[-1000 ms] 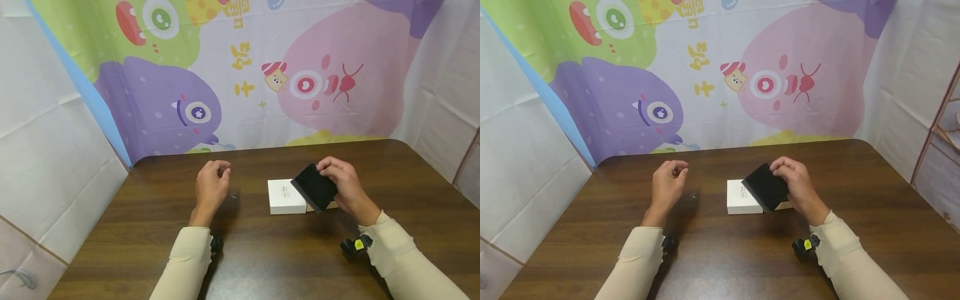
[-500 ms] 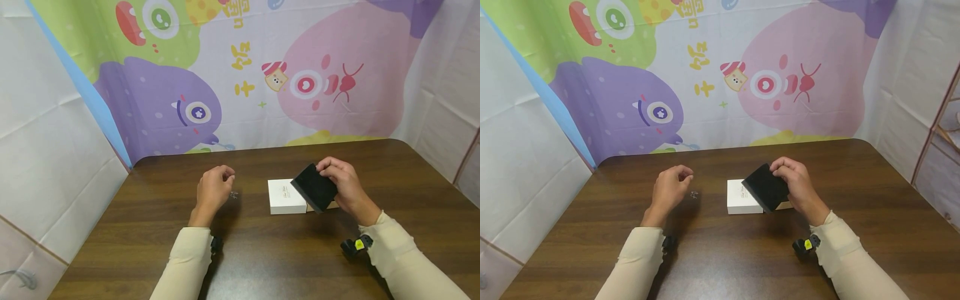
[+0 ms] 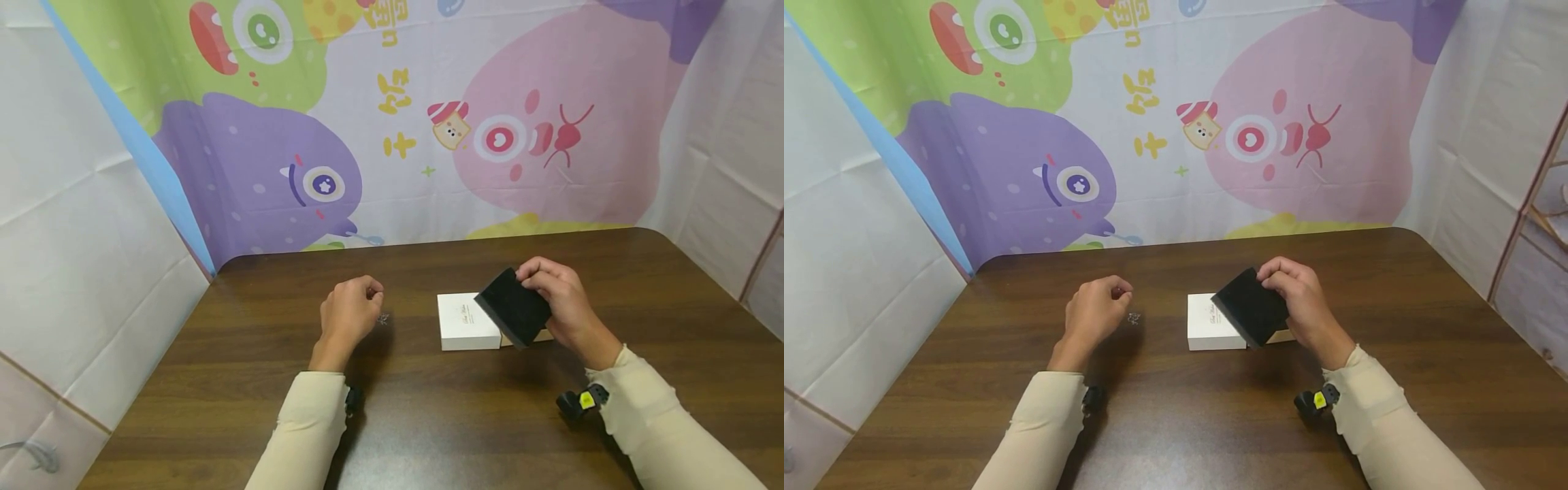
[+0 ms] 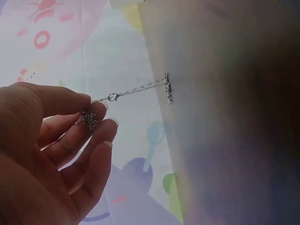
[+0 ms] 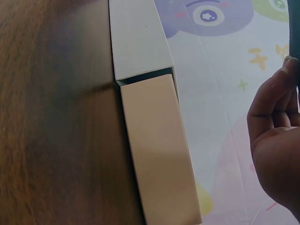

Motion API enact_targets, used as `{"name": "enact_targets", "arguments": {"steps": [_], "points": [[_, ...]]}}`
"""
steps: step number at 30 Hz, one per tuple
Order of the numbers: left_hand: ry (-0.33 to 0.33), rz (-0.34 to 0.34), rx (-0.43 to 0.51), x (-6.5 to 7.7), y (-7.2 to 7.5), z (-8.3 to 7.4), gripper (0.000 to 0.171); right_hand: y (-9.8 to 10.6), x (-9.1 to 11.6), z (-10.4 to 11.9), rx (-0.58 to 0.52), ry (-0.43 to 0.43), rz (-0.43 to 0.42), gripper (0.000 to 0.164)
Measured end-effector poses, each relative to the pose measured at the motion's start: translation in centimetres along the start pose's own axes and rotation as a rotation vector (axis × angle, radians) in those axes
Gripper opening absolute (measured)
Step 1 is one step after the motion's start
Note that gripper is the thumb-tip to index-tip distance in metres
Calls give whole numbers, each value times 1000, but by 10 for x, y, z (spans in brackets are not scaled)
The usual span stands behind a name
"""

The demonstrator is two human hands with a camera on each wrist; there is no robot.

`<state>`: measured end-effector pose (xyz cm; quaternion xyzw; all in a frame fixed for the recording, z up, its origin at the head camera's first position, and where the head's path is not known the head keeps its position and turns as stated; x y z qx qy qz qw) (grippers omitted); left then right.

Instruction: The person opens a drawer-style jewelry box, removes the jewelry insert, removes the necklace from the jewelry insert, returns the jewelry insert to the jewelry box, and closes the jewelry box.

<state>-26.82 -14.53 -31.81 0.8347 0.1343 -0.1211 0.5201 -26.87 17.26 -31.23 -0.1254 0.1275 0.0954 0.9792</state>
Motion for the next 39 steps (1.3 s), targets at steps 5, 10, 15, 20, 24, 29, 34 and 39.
{"name": "enact_targets", "arguments": {"steps": [5,10,15,20,24,29,34,39], "points": [[-7,2,11,0,-1,0,11,1,0,0,-4,1,-4,34],[0,14,15,1,-3,2,11,0,0,0,5,0,-2,33],[9,35,19,2,-5,3,12,0,0,0,14,2,-2,33],[11,45,18,1,-6,4,12,0,0,0,9,3,3,33],[5,52,26,1,-7,4,13,0,1,0,9,5,3,33],[10,64,37,2,-7,4,12,0,1,0,11,4,-2,33],[15,71,37,2,-8,4,10,0,1,-1,14,3,3,32],[12,71,29,3,-8,4,9,1,1,-1,19,3,2,31]]}}
Point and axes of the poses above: each hand's wrist, its own x-axis away from the middle knuckle, its own y-axis out of the back of the hand, z = x × y, the point moved 6 cm from there along -x, towards the middle knuckle, and after that the axes turned 4 degrees about -z, right-handed, at the moved point
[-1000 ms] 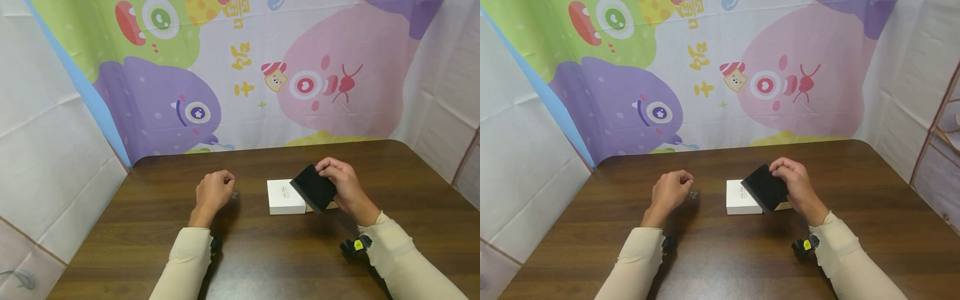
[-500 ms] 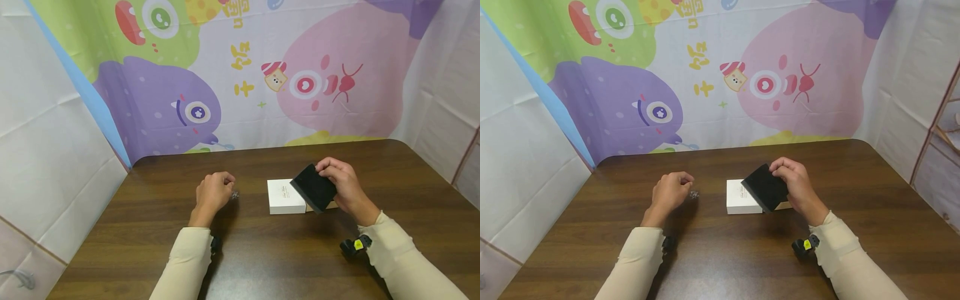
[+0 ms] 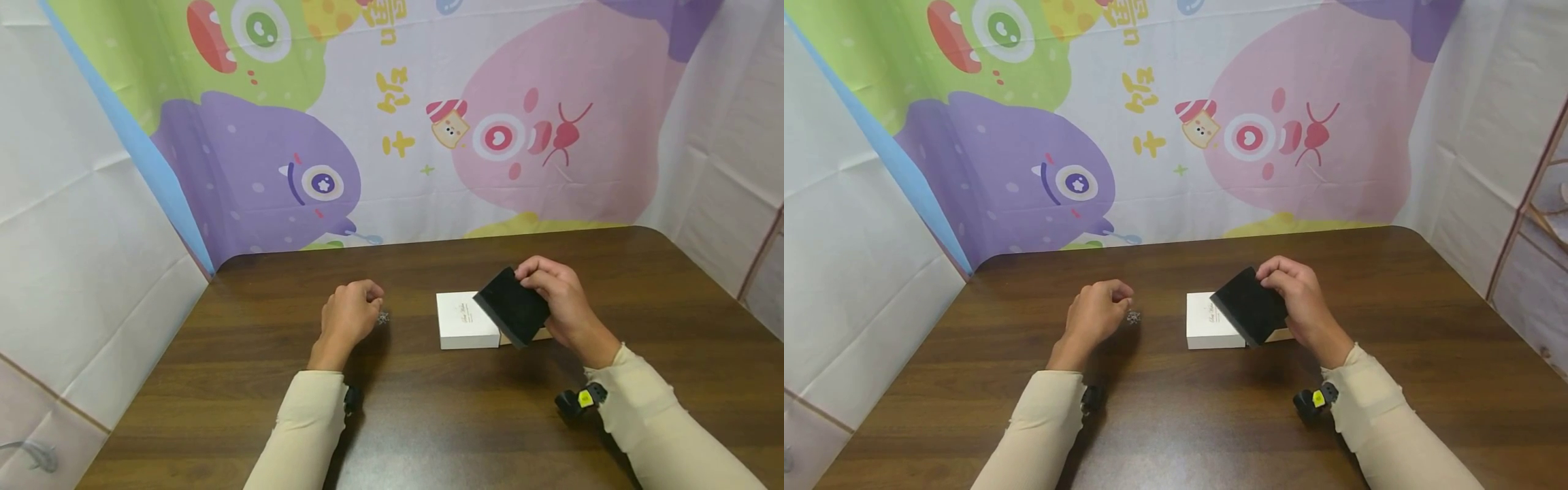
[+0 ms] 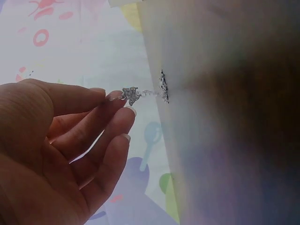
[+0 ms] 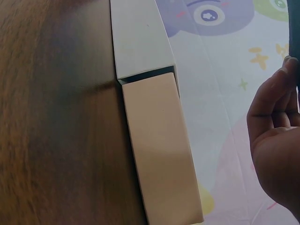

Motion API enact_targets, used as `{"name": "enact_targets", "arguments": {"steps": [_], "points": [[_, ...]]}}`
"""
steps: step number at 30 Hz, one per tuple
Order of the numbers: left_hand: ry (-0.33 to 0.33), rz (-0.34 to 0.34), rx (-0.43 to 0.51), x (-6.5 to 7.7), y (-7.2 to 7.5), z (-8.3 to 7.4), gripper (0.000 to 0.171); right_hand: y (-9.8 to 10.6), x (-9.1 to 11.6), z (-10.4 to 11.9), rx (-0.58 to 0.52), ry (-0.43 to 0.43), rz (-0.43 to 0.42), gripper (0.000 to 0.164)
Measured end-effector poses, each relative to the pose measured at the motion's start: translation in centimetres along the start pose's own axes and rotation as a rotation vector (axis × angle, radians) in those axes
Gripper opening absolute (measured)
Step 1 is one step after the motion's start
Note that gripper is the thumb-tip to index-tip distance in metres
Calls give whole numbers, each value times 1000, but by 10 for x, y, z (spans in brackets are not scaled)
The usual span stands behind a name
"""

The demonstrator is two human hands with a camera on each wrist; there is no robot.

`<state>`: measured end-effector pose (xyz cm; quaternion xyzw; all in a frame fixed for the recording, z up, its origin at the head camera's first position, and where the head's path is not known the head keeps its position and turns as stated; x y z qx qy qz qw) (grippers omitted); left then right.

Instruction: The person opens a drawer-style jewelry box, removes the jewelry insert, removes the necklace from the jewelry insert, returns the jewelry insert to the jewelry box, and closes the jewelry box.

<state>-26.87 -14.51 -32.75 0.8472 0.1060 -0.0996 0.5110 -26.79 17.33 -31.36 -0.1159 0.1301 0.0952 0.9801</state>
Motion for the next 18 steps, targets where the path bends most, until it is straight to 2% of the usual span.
{"name": "enact_targets", "arguments": {"steps": [18], "points": [[-5,8,-19,-1,-1,1,9,0,0,0,-3,-2,-3,32]]}}
Point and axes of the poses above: each hand's wrist, its own x-axis away from the middle knuckle, its own y-axis out of the back of the hand, z = x × y, the point moved 6 cm from there along -x, towards the middle knuckle, and after that the axes turned 4 degrees about -z, right-handed, at the moved point
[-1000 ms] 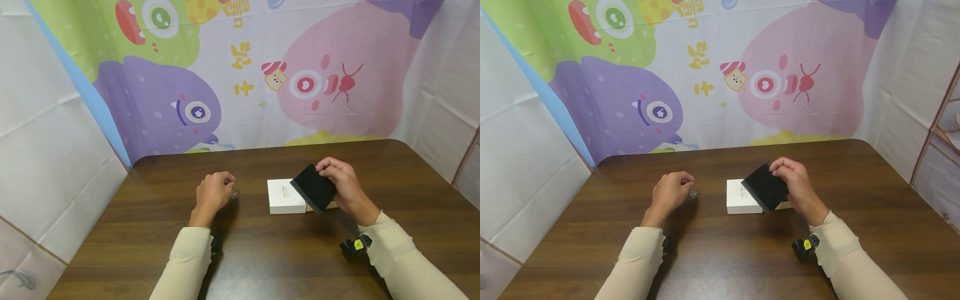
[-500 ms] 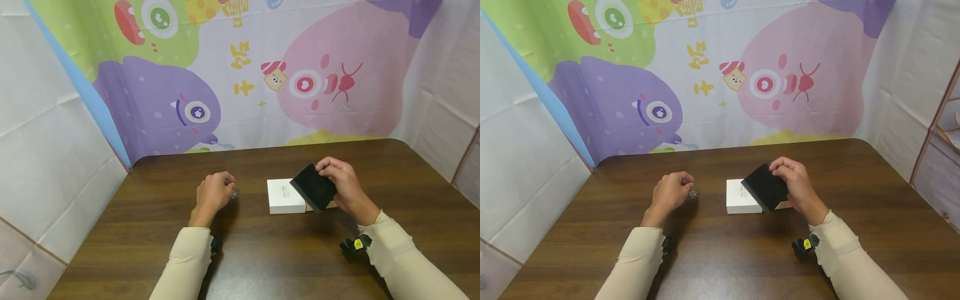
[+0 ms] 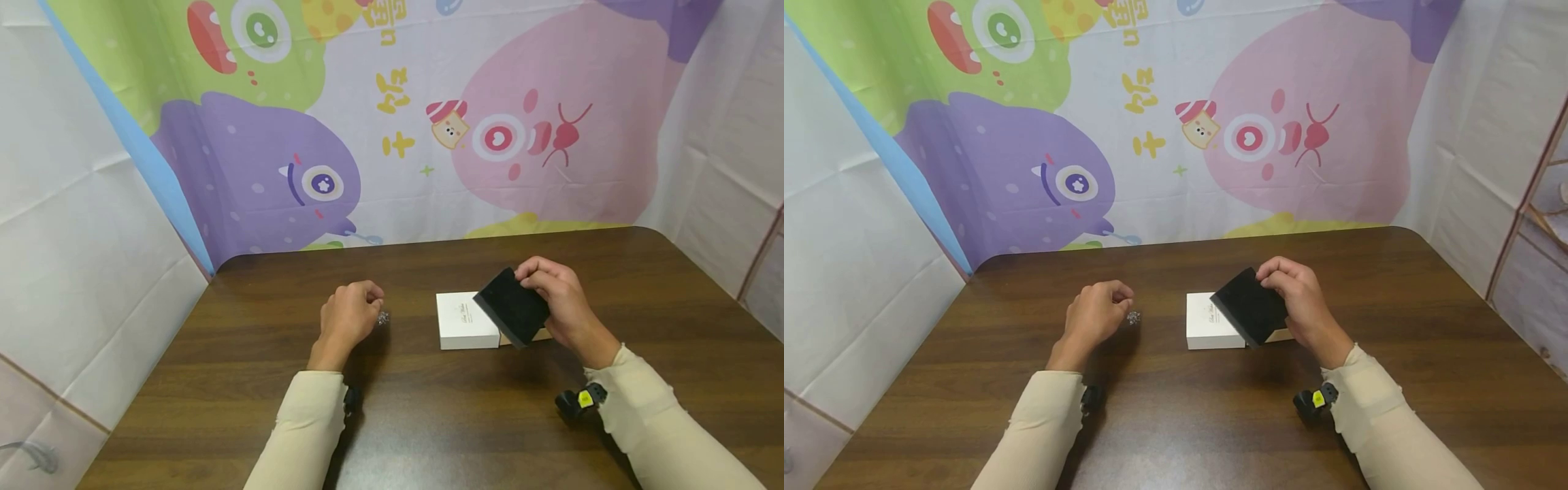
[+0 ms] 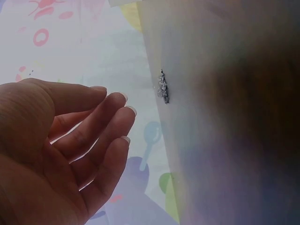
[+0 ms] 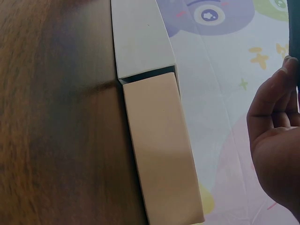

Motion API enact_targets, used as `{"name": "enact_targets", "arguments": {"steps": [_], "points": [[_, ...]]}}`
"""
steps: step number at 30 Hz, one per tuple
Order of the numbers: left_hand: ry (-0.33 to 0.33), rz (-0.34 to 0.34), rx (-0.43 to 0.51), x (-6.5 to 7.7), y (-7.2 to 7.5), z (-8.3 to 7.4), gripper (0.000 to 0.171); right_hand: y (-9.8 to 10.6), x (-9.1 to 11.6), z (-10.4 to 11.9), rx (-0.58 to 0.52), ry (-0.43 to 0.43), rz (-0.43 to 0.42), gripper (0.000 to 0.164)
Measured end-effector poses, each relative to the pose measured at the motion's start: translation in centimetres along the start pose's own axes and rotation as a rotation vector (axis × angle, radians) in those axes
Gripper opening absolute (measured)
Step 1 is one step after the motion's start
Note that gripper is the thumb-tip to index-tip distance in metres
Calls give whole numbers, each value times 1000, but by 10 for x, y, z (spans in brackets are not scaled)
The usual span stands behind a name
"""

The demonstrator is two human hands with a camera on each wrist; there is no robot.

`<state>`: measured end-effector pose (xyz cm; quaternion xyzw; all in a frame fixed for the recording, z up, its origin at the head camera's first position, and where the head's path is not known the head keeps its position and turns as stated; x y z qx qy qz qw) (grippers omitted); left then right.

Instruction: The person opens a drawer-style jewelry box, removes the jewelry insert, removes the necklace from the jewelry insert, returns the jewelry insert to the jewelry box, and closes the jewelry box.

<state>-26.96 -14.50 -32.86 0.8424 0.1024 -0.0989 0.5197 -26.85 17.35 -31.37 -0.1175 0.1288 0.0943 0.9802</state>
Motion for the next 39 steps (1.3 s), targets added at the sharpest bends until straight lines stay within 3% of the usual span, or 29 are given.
{"name": "enact_targets", "arguments": {"steps": [18,39], "points": [[-5,25,-14,1,0,-1,10,0,0,-2,2,-6,-2,33],[-63,69,-7,2,-5,-9,22,3,-2,0,-17,21,-67,27]]}}
Point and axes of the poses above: each hand's wrist, its own x-axis away from the middle knuckle, its own y-axis out of the back of the hand, z = x × y, the point moved 6 cm from there along -x, towards the middle knuckle, and after that the axes turned 4 degrees about -z, right-handed, at the moved point
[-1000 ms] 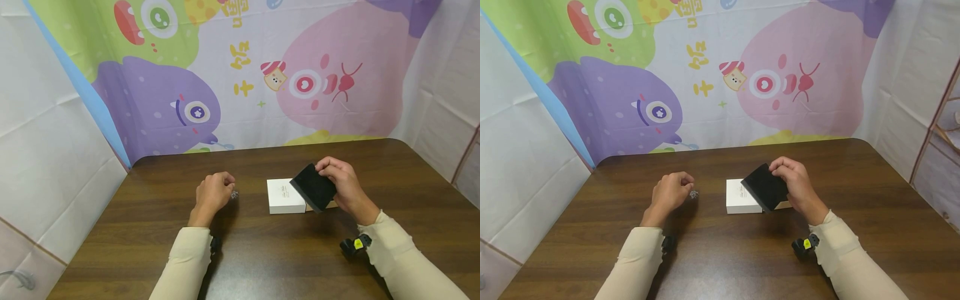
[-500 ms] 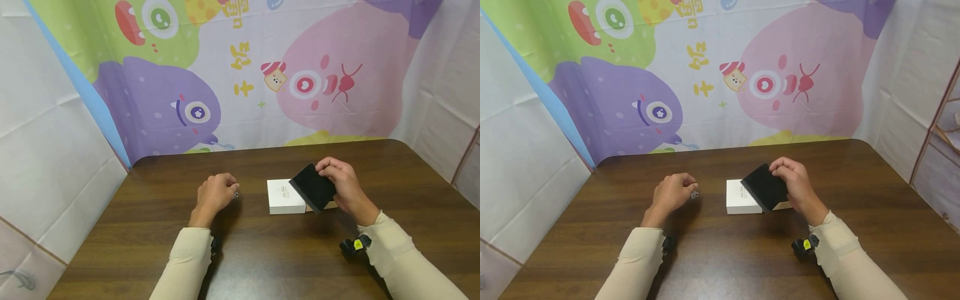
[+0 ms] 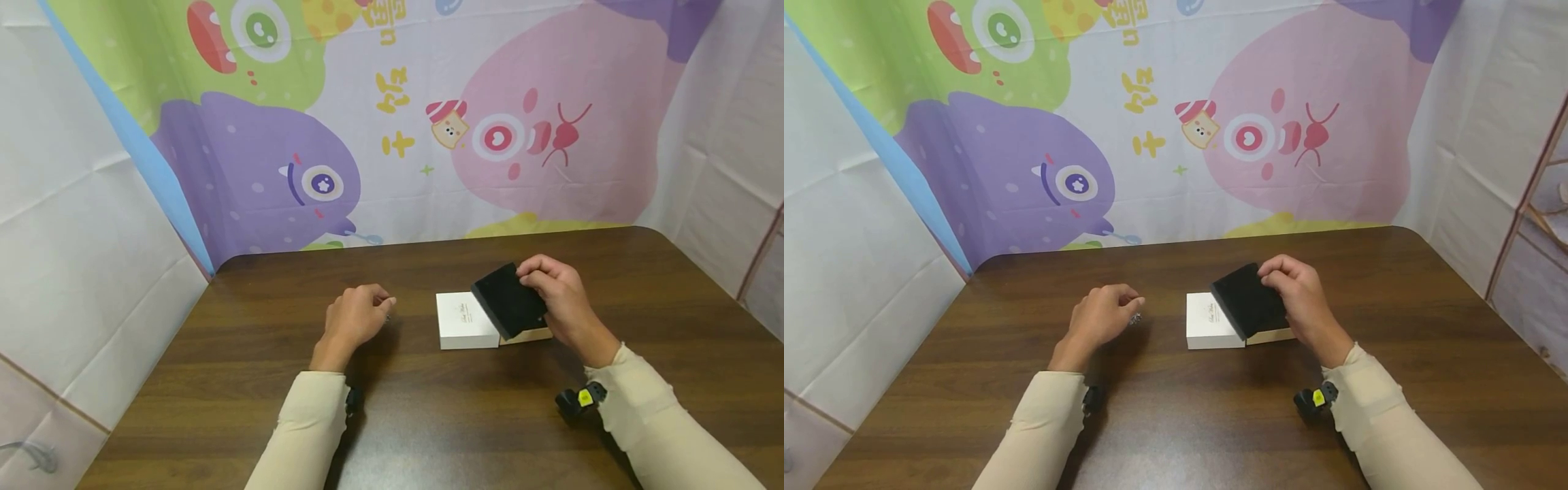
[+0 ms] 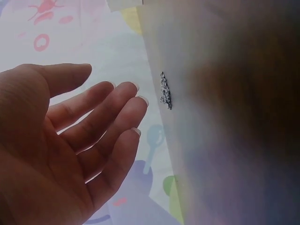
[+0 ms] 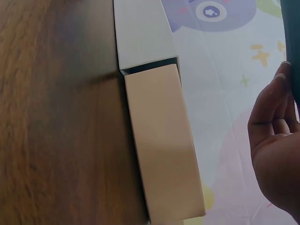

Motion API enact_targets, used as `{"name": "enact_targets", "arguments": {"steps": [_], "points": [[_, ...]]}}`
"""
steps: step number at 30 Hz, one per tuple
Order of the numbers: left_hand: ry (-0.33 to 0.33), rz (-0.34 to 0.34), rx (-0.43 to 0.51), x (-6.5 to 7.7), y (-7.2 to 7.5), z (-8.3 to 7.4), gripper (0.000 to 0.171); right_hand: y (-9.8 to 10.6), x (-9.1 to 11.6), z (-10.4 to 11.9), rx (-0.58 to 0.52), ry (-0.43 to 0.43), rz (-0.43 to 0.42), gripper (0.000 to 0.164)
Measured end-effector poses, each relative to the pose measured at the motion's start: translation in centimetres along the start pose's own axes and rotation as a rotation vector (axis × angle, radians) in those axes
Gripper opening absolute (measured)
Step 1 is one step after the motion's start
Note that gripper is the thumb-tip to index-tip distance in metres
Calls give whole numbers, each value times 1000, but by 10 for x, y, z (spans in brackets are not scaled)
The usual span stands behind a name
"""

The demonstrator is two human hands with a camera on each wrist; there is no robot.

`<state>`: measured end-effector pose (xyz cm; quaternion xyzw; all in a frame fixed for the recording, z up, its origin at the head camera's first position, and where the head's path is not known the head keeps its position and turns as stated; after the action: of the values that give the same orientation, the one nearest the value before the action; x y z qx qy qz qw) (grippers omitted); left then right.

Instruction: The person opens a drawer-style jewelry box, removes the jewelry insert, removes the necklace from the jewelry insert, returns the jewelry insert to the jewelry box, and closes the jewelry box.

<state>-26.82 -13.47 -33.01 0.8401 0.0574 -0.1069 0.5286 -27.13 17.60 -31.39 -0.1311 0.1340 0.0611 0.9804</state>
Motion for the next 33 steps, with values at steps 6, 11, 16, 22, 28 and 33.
{"name": "enact_targets", "arguments": {"steps": [6,11,16,22,28,33], "points": [[-11,11,5,0,-1,-2,23,5,-2,0,26,14,-39,23],[-20,27,-3,0,-2,-4,25,10,-3,0,72,17,-83,20],[-26,48,-9,1,-4,-5,24,15,-5,-1,123,19,-105,17],[-43,92,-15,3,-7,-8,24,20,-6,-3,189,17,-159,14],[-49,104,-15,4,-7,-10,24,26,-7,-4,336,4,-259,12],[-56,106,-9,4,-6,-11,24,28,-6,-5,358,-6,-273,13]]}}
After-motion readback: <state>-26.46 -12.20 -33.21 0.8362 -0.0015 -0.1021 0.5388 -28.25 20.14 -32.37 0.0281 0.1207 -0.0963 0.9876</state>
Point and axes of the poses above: each hand's wrist, its own x-axis away from the middle knuckle, its own y-axis out of the back of the hand, z = x × y, the point moved 6 cm from there along -x, towards the middle knuckle, and after that the axes turned 4 degrees about -z, right-handed, at the moved point
